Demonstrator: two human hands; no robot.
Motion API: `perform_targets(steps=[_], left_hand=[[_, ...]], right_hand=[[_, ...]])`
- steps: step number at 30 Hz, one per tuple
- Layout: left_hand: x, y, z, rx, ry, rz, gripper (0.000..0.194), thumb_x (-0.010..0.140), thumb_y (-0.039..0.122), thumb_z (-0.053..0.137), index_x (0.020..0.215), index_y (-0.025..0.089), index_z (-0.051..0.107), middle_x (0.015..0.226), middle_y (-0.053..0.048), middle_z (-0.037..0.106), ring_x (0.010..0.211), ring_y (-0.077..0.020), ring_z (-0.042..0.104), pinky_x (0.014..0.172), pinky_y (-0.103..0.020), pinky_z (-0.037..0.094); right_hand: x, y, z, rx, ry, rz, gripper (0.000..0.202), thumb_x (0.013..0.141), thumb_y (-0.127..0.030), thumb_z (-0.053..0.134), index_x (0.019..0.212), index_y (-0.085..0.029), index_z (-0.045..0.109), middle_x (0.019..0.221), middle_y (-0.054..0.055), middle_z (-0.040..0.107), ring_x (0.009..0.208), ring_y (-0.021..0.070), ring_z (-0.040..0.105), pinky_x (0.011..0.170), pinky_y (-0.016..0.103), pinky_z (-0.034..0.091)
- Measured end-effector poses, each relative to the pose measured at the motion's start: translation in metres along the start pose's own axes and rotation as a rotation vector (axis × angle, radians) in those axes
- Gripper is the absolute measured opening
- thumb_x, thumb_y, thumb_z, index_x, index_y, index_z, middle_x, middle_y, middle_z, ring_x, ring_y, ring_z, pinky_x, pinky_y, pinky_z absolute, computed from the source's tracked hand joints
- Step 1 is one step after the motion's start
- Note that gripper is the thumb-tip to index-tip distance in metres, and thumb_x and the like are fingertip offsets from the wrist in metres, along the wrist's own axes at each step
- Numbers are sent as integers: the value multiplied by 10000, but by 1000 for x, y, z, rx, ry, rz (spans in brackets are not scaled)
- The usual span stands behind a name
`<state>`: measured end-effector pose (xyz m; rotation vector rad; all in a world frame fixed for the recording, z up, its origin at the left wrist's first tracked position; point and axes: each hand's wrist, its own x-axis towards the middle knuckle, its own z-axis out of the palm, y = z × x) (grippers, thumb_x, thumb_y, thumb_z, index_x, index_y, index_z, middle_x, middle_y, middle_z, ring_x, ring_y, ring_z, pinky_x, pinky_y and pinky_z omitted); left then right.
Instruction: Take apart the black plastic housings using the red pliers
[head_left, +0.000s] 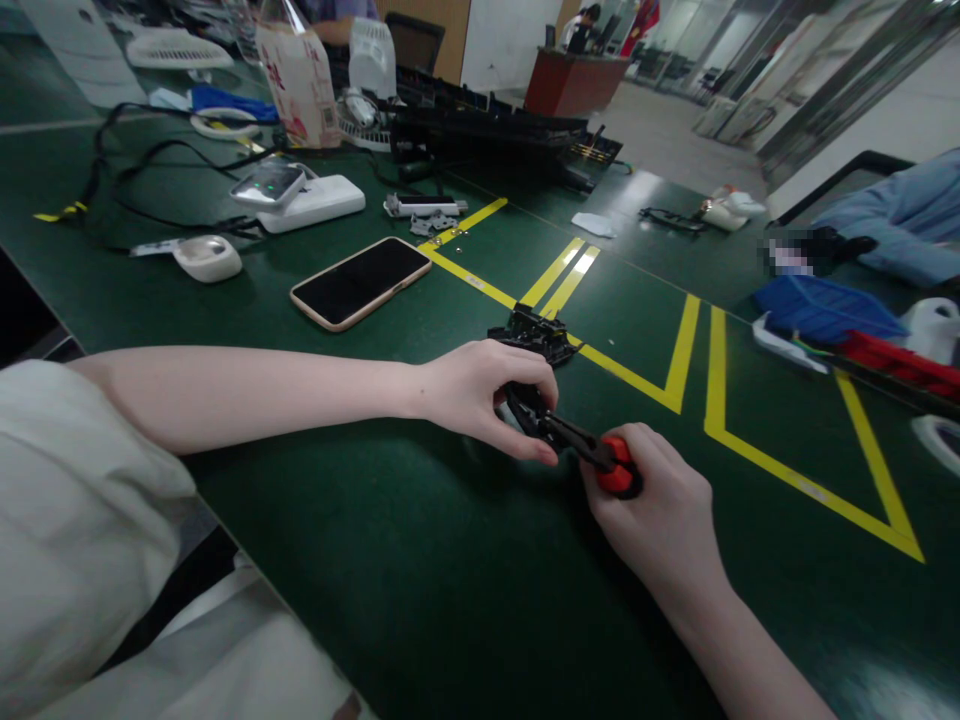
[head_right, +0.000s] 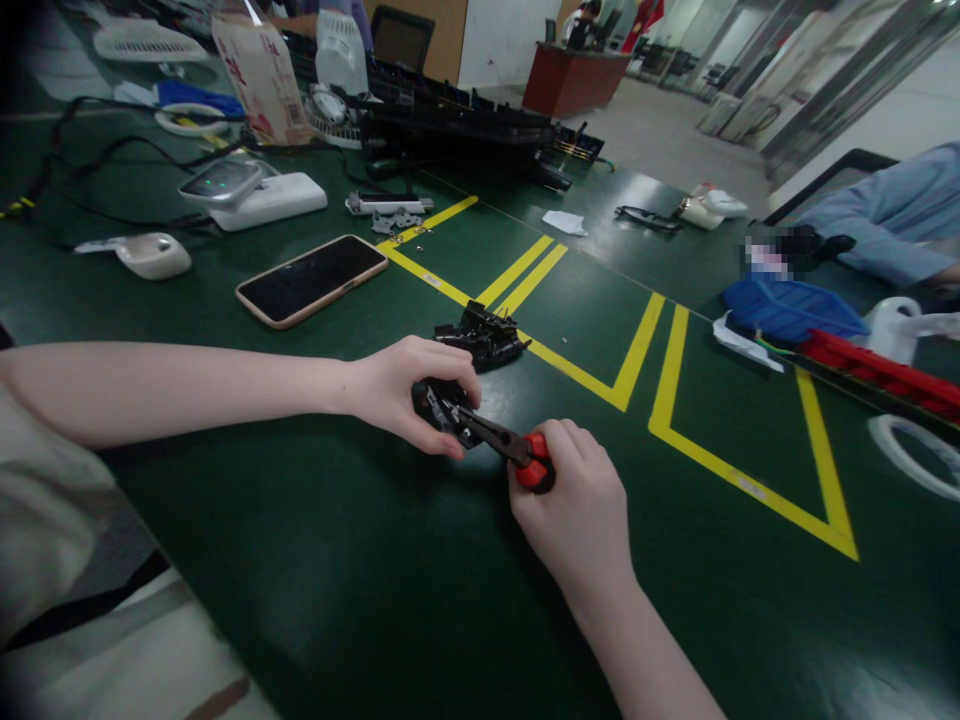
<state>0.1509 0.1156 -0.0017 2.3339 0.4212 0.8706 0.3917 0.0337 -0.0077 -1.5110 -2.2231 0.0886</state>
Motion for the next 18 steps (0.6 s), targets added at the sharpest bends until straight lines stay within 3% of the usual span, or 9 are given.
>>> perform_targets(steps=[4, 7, 9, 12, 18], left_hand=[[0, -1, -1, -6, -49, -66, 480, 770, 531, 750, 1047, 156, 637, 963, -72, 677, 854, -198, 645, 746, -295, 496], [-1, -1, -2, 24, -66, -129, 677, 786, 559, 714, 1290, 167, 489, 1115, -103, 630, 955, -231, 639, 791, -326, 509], [-2, -1, -1, 14, -75, -148, 736, 793, 557, 706, 1350, 186, 399, 1171, -106, 597, 985, -236, 632, 809, -337, 512], [-3, -2, 1, -12, -65, -157, 788, 783, 585, 713, 1368, 210, 342, 1193, -100, 572, 949, -219, 627, 792, -333, 511], [-3, -2, 4, -40, 22, -181, 911, 725, 697, 719, 1402, 216, 348, 1205, -117, 547, 733, -144, 564, 603, -272, 479]], right_hand=[[0, 0, 1, 0, 4, -5, 106, 797, -228, 615, 798, -190, 517, 782, 17, 543, 671, 149, 514, 548, 270, 418], [-1, 2, 2, -2, 14, -7, 111, 800, -229, 614, 799, -191, 510, 784, 16, 541, 677, 149, 512, 556, 272, 412], [-2, 2, 2, -2, 15, -8, 115, 801, -232, 616, 801, -191, 509, 782, 15, 540, 677, 148, 510, 559, 272, 411], [-2, 2, 2, 2, 15, -10, 121, 799, -236, 623, 805, -191, 511, 782, 15, 540, 672, 146, 508, 556, 269, 411], [-1, 2, 0, 12, 9, 4, 121, 822, -254, 614, 812, -190, 512, 792, 23, 554, 677, 149, 522, 564, 271, 425]])
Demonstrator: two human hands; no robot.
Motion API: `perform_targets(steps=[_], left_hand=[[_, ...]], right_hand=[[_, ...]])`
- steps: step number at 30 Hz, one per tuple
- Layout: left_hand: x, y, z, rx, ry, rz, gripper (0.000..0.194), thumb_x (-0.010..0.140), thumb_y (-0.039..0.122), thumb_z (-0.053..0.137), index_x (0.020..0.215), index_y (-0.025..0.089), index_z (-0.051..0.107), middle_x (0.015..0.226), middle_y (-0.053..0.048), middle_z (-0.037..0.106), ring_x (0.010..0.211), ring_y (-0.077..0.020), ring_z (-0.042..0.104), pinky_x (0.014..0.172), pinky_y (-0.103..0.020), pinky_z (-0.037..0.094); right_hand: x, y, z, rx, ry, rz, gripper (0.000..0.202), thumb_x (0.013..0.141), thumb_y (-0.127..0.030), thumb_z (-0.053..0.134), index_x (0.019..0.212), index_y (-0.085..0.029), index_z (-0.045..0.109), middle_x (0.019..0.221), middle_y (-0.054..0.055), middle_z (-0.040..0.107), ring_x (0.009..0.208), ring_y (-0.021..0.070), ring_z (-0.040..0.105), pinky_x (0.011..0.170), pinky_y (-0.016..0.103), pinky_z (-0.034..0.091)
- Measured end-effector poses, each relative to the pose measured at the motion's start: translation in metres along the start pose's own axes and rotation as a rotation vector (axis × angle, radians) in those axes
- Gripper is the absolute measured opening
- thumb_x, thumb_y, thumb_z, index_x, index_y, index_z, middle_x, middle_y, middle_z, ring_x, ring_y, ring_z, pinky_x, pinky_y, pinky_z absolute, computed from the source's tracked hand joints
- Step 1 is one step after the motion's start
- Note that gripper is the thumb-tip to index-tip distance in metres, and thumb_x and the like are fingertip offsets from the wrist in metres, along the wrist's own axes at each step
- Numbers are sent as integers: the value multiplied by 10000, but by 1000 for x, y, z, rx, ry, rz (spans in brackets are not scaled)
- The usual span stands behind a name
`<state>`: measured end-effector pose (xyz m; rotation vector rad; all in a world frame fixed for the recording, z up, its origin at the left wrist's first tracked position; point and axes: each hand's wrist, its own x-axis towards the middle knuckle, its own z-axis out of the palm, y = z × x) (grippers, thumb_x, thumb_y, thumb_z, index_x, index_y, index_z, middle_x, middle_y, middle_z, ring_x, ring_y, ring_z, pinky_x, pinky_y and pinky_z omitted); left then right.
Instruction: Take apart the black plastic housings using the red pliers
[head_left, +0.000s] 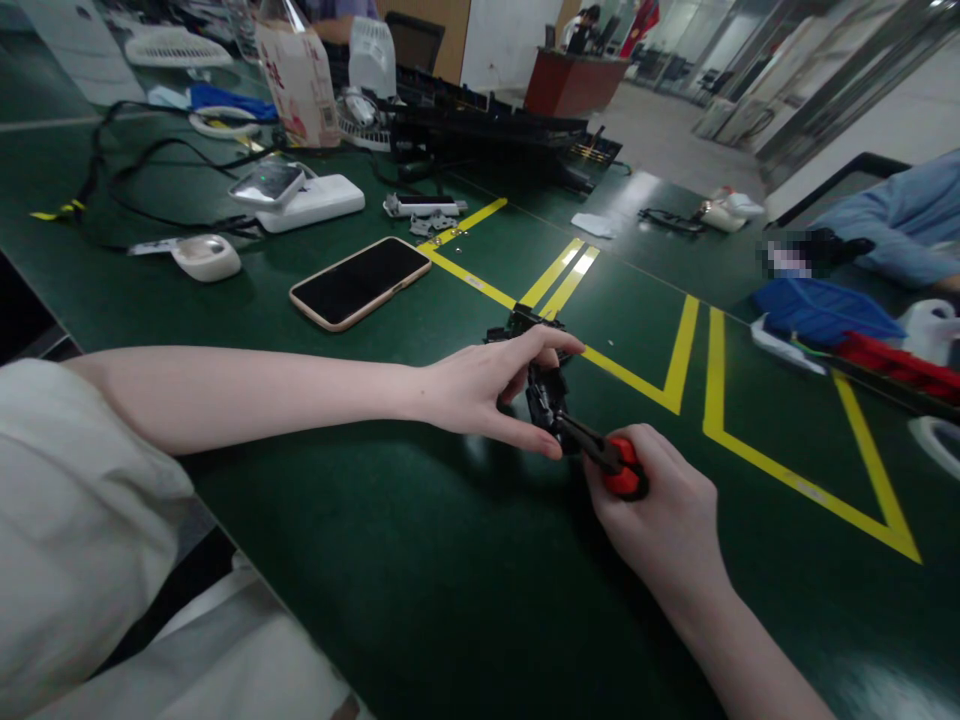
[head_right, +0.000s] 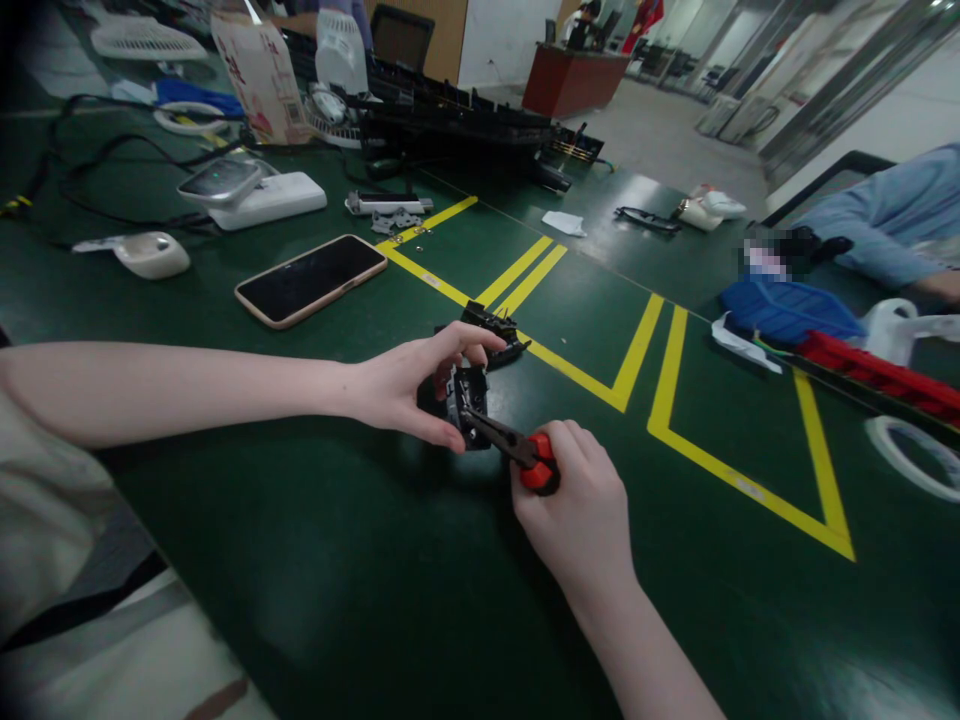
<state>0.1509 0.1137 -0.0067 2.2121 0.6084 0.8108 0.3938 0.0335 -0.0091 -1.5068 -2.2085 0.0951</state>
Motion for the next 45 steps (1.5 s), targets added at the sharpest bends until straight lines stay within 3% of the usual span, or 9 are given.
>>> perform_targets(steps=[3, 6, 8, 10, 12, 17, 28, 37, 45], left_hand=[[1, -1, -1, -26, -13, 7, 857, 769, 657, 707, 1413, 208, 363, 1238, -130, 552, 737, -142, 567, 616, -282, 503], [2, -2, -4, -34, -103, 15, 821, 810, 599, 696, 1436, 190, 357, 1293, -156, 557, 801, -167, 612, 665, -298, 525], [2, 0, -6, -23, -191, 47, 832, 807, 575, 711, 1452, 193, 349, 1341, -162, 554, 987, -232, 644, 769, -328, 540], [2, 2, -7, -15, -244, 93, 877, 776, 562, 750, 1466, 205, 343, 1391, -153, 543, 1208, -283, 586, 929, -370, 515], [2, 5, -5, -7, -255, 120, 930, 741, 545, 787, 1479, 204, 335, 1409, -144, 541, 1295, -289, 537, 1032, -394, 464], [2, 5, 0, 80, -280, 138, 914, 758, 520, 780, 1479, 167, 343, 1360, -157, 588, 1180, -290, 610, 989, -401, 467], [4, 3, -1, 90, -303, 176, 813, 791, 512, 746, 1424, 139, 397, 1285, -150, 611, 1128, -277, 616, 933, -368, 481], [4, 1, -1, 70, -334, 166, 581, 742, 622, 743, 1065, 157, 614, 1038, -97, 615, 888, -221, 609, 762, -317, 481], [6, 3, -2, 101, -354, 170, 530, 695, 674, 741, 792, 187, 554, 811, -2, 592, 680, -148, 527, 633, -281, 381]], right_hand=[[0, 0, 0, -11, 0, 2, 120, 828, -258, 604, 810, -189, 507, 787, 28, 553, 677, 154, 520, 566, 275, 422], [0, -1, 0, -36, -19, -17, 105, 831, -250, 591, 823, -188, 506, 807, 36, 554, 692, 158, 516, 574, 277, 417], [0, -3, 0, -55, -36, -40, 94, 812, -224, 590, 836, -187, 508, 825, 43, 555, 709, 164, 513, 591, 281, 415], [0, -3, 0, -76, -49, -65, 100, 789, -198, 589, 839, -186, 503, 830, 47, 553, 721, 169, 506, 608, 288, 411], [0, -4, 0, -94, -61, -90, 106, 779, -185, 584, 837, -187, 495, 824, 48, 550, 727, 174, 500, 620, 293, 406], [1, -3, 1, -119, -93, -151, 113, 772, -172, 579, 831, -190, 484, 827, 49, 554, 741, 181, 496, 641, 300, 396], [1, -2, 0, -143, -96, -165, 110, 793, -187, 575, 842, -193, 476, 832, 50, 554, 742, 178, 496, 637, 296, 392], [1, -3, -2, -147, -106, -194, 92, 799, -196, 572, 856, -188, 500, 832, 56, 563, 739, 179, 507, 632, 296, 398], [-1, -5, -2, -159, -79, -235, 101, 798, -182, 576, 860, -188, 496, 839, 52, 552, 745, 177, 497, 640, 295, 402]])
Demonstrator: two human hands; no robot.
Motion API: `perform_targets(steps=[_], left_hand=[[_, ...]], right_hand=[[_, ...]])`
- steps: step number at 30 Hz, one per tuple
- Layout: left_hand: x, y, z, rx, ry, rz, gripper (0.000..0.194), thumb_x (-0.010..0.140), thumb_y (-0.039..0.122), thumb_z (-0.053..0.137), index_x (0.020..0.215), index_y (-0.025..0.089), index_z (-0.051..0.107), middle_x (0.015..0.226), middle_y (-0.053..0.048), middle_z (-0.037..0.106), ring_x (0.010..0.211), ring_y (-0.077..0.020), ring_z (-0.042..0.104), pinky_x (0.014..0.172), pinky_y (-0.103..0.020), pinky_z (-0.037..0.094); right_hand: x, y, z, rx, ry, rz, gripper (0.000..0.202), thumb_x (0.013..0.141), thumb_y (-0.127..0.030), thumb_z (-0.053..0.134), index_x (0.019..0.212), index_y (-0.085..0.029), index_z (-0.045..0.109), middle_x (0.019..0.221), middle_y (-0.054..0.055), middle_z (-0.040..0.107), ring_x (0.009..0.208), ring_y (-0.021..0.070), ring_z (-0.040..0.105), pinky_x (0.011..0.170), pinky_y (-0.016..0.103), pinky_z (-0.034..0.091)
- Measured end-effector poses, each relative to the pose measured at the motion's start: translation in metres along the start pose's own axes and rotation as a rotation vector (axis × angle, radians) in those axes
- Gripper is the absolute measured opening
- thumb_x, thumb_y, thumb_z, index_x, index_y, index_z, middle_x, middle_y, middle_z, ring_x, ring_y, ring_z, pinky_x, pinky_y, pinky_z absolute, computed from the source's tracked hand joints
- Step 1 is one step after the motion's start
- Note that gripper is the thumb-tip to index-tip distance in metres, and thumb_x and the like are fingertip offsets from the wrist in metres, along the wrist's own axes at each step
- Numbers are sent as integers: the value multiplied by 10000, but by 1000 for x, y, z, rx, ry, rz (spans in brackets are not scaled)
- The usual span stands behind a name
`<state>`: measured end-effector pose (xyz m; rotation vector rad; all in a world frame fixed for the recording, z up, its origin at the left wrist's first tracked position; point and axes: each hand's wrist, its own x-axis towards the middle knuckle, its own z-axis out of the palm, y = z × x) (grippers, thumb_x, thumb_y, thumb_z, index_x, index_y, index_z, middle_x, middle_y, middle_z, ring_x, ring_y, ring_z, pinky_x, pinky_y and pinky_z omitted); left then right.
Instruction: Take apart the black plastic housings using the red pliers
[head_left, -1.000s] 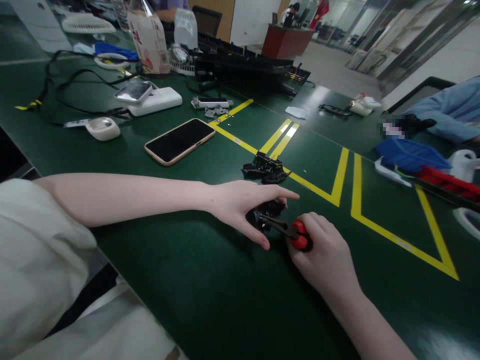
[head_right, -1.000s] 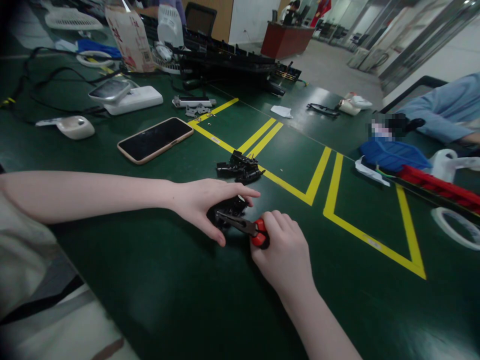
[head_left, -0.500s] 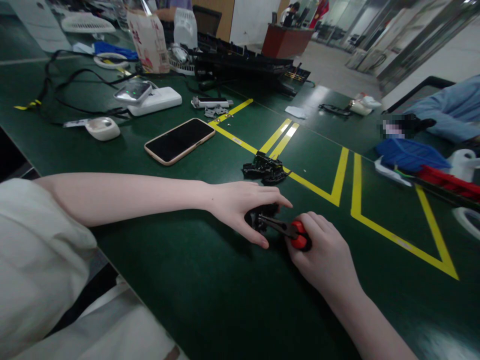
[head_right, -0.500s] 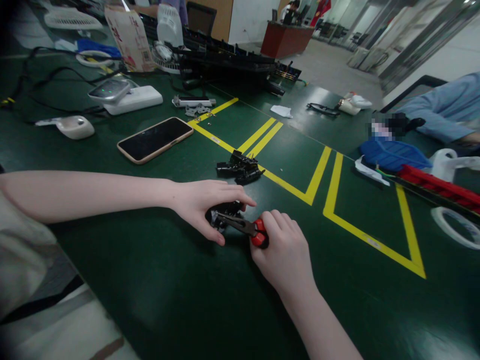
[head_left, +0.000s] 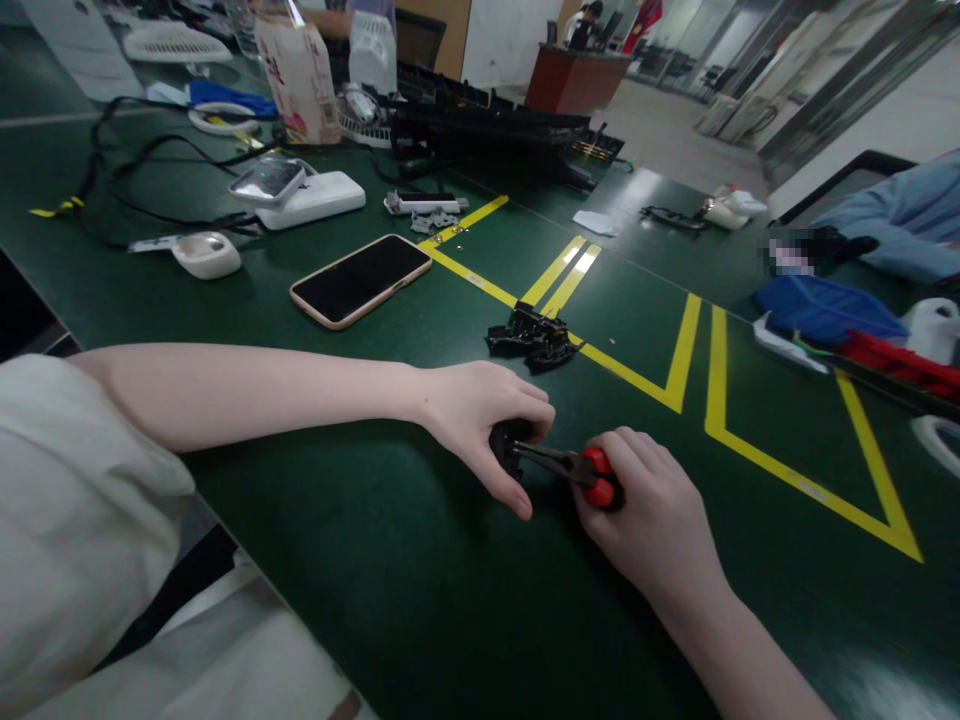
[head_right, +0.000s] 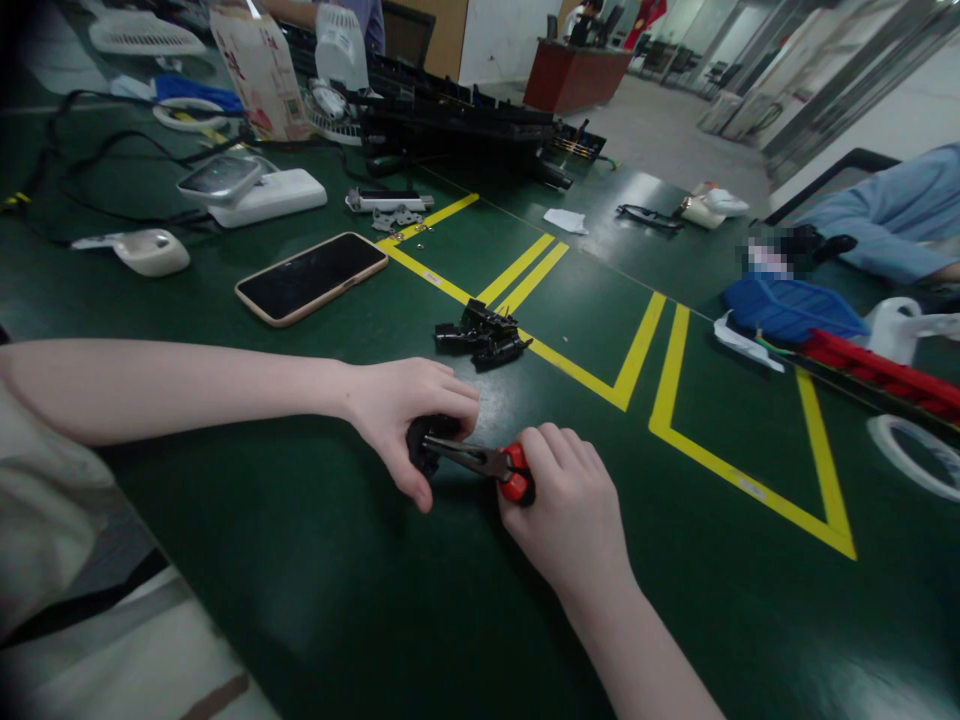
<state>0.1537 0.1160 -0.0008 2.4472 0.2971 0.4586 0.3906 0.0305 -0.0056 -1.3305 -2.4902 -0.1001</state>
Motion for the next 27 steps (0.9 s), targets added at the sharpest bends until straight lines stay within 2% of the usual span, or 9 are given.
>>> perform_targets(steps=[5, 9, 15, 18, 27], left_hand=[[1, 1, -2, -8, -35, 13, 579, 676, 705, 742, 874, 194, 556, 863, -17, 603, 700, -165, 538, 643, -295, 383], [-2, 0, -4, -12, -53, -3, 644, 679, 697, 752, 1015, 187, 548, 1011, -62, 623, 799, -201, 571, 700, -311, 425], [-7, 0, -12, -35, -117, 34, 611, 780, 476, 737, 1216, 135, 479, 1191, -120, 580, 1030, -243, 590, 855, -321, 465], [-7, 0, -13, -49, -117, 41, 572, 792, 442, 725, 1210, 131, 490, 1187, -120, 565, 1032, -237, 582, 856, -312, 473], [-7, -3, -11, -59, -84, 32, 546, 755, 603, 742, 1036, 173, 557, 1037, -72, 588, 869, -198, 568, 738, -298, 459]], right_hand=[[1, -3, 0, -10, 7, -2, 97, 785, -174, 569, 843, -187, 492, 822, 52, 551, 737, 177, 496, 636, 296, 400], [1, -3, 0, -18, 5, 17, 97, 788, -180, 571, 842, -188, 491, 824, 53, 554, 733, 177, 490, 632, 296, 393], [-1, -2, 0, -19, 4, 25, 91, 810, -201, 579, 848, -187, 497, 823, 49, 549, 727, 173, 487, 624, 296, 388], [-1, -2, 0, -17, 8, 33, 97, 809, -204, 590, 857, -185, 507, 830, 50, 555, 731, 174, 495, 626, 299, 393], [-1, -1, -1, 38, 81, 58, 144, 810, -223, 609, 930, -184, 541, 899, 60, 589, 808, 193, 547, 669, 313, 447]])
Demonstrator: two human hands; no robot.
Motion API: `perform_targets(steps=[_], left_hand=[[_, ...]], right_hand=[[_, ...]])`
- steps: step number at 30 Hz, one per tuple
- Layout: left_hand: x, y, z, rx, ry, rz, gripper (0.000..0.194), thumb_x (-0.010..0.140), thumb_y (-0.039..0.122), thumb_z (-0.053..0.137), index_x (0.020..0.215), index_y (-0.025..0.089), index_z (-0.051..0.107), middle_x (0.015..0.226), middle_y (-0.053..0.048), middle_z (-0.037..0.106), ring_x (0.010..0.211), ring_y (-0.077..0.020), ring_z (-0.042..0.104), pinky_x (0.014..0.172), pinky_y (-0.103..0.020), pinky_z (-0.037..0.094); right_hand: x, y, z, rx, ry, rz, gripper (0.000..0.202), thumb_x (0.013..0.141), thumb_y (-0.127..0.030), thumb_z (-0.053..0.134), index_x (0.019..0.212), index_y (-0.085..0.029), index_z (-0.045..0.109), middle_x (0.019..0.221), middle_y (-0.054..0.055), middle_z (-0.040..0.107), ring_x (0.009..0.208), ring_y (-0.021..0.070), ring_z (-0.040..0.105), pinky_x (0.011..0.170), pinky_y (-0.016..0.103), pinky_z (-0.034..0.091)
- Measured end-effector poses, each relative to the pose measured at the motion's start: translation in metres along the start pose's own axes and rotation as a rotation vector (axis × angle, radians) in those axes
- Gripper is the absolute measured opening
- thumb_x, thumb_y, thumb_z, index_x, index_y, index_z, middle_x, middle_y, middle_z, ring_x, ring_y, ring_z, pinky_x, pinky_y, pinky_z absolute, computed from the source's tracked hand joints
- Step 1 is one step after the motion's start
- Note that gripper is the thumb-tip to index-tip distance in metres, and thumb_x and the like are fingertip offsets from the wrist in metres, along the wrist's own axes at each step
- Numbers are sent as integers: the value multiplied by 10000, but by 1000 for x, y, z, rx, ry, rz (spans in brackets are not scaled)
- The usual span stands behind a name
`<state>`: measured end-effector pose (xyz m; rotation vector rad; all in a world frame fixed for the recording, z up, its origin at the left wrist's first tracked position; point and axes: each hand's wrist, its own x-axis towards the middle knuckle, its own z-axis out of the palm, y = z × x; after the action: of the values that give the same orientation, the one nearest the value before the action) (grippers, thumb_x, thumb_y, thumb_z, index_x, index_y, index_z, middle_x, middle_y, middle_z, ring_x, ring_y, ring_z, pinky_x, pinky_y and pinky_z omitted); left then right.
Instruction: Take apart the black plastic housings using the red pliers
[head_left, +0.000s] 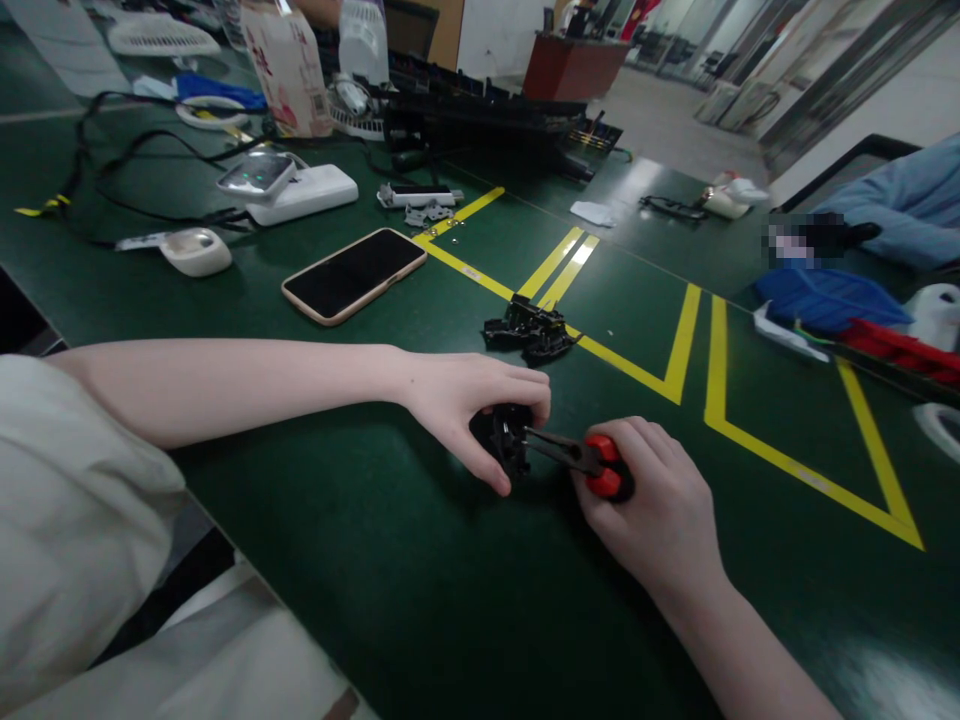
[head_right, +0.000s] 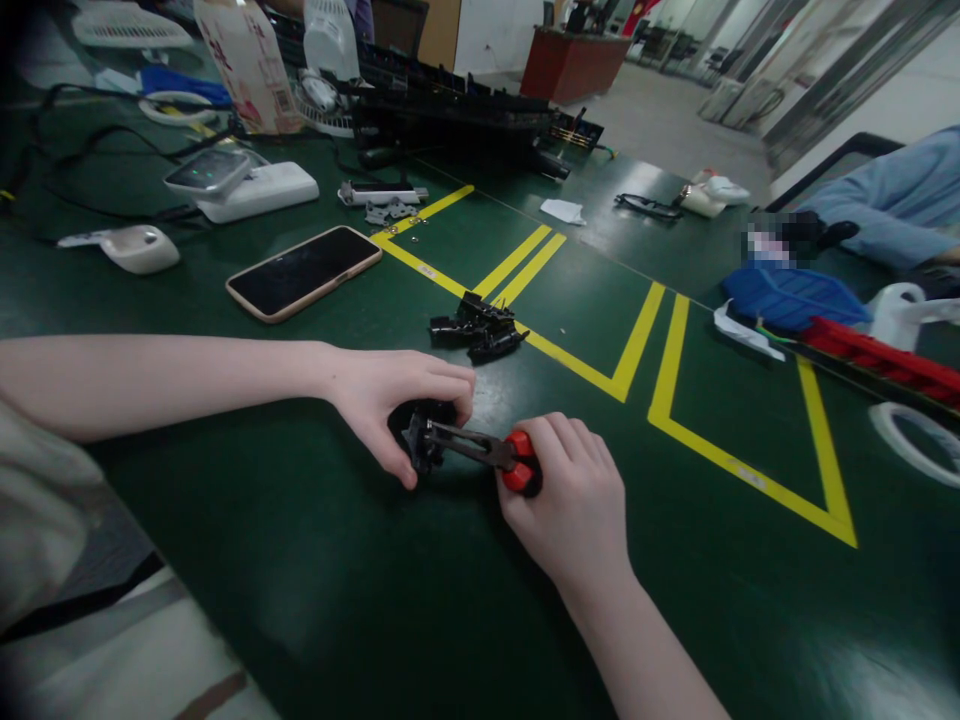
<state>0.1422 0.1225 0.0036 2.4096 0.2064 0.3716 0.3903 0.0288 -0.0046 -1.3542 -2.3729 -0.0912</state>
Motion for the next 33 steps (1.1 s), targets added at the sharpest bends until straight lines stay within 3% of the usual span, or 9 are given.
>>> perform_targets(steps=[6, 16, 33], left_hand=[[0, -1, 2, 11, 74, 7, 524, 713, 605, 782, 931, 179, 569, 916, -33, 608, 787, -164, 567, 676, -262, 417], [1, -2, 0, 93, 229, 46, 475, 728, 578, 768, 873, 165, 583, 879, -45, 628, 764, -157, 580, 669, -246, 424], [1, -1, 2, 131, 248, 44, 473, 736, 573, 769, 879, 160, 589, 877, -43, 615, 762, -153, 572, 667, -245, 422]], right_hand=[[0, 5, 2, 23, 91, 33, 153, 818, -237, 620, 934, -184, 534, 883, 45, 582, 788, 178, 556, 655, 299, 459], [-1, 4, 3, -69, 25, -62, 208, 788, -213, 646, 963, -179, 539, 904, 46, 575, 810, 190, 539, 660, 311, 440], [-1, 2, 2, -178, 58, -30, 196, 808, -223, 624, 968, -174, 523, 938, 59, 570, 852, 208, 542, 702, 332, 435]])
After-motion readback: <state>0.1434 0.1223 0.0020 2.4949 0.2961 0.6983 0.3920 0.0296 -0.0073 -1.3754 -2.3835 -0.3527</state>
